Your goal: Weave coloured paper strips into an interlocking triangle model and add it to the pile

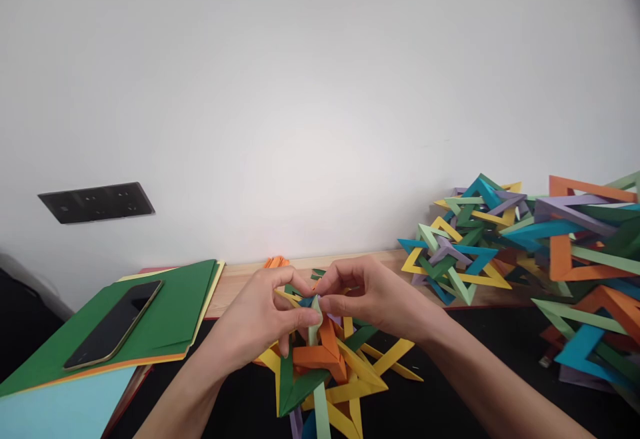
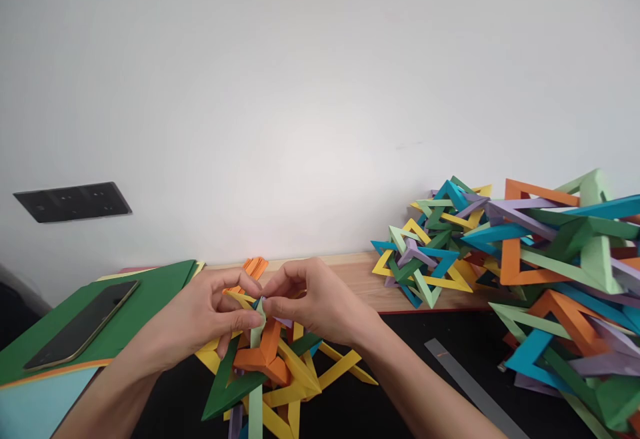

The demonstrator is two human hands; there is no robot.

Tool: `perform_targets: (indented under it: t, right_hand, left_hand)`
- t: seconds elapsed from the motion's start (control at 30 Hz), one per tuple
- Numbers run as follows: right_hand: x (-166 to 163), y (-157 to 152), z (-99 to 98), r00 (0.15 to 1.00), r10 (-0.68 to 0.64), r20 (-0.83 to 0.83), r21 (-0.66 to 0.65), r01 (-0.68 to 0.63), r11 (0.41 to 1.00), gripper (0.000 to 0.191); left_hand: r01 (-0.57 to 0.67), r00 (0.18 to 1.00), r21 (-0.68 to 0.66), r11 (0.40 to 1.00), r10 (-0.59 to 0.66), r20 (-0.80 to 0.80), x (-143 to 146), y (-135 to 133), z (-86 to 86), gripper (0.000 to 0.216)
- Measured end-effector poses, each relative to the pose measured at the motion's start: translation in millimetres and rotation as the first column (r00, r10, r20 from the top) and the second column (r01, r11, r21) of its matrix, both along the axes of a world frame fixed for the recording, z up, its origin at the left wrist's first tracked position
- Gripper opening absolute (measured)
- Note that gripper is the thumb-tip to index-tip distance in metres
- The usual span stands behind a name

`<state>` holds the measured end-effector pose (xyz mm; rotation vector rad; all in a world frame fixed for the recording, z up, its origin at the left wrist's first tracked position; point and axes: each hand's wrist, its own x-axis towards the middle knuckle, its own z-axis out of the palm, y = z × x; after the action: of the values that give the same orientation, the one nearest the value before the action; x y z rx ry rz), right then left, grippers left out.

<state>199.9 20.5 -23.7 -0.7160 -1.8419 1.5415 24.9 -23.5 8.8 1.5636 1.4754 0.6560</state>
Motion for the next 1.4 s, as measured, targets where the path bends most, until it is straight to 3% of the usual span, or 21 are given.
perform_targets:
  t: [0.17, 0.33, 0.5, 0.7, 0.93, 1.03, 1.17, 1.4]
  right_hand:
    - [-5.2, -4.3, -1.6, 0.992, -0.122, 0.033, 0.036, 0.121, 0.992, 0.007]
    - [-0.2, 1.4, -0.7, 1.0, -0.015, 0.021, 0.051, 0.014, 0.999, 0.013]
    - [-0.1, 2.6, -0.7, 1.0, -0.013, 0.021, 0.05, 0.012, 0.999, 0.013]
    - [-11.7, -5.7, -4.4, 0.977, -0.202, 0.063, 0.108, 0.194, 0.975, 0.01]
    - [-5.5, -2.6, -5.7, 0.994, -0.1, 0.038, 0.044, 0.098, 0.994, 0.01]
    - [-1.9, 0.4, -3.5, 0.994, -0.096, 0.046, 0.072, 0.092, 0.993, 0.013]
    - [3.4, 5.0, -0.1, 0.999, 0.027, 0.027, 0.097, -0.029, 0.995, 0.014]
    - [3.1, -0.5, 1.3, 0.997, -0.031, 0.067, 0.081, 0.025, 0.996, 0.012]
  left_hand:
    - [-0.01, 1.0, -0.006, 1.0, 0.01, 0.002, -1.5, 1.3, 0.4, 0.016]
    - [-0.029, 0.999, 0.009, 1.0, 0.029, -0.017, -0.5, 1.8, -1.7, 0.019]
    - [-0.026, 1.0, 0.008, 1.0, 0.026, -0.008, -0.4, 0.5, -3.3, 0.017]
    - [-0.013, 1.0, 0.025, 1.0, 0.013, 0.016, -2.5, 3.7, -4.6, 0.015]
    - [0.038, 0.999, -0.018, 0.999, -0.037, 0.026, -1.6, 4.0, -0.2, 0.01]
    - [0.006, 1.0, -0.007, 1.0, -0.006, 0.026, 0.1, 3.7, 0.4, 0.014]
    - [-0.001, 1.0, -0.009, 1.0, 0.001, 0.023, 1.8, 2.0, 2.3, 0.015]
    - [-0.006, 0.997, 0.01, 1.0, 0.005, 0.075, 1.6, 4.1, -2.2, 0.016]
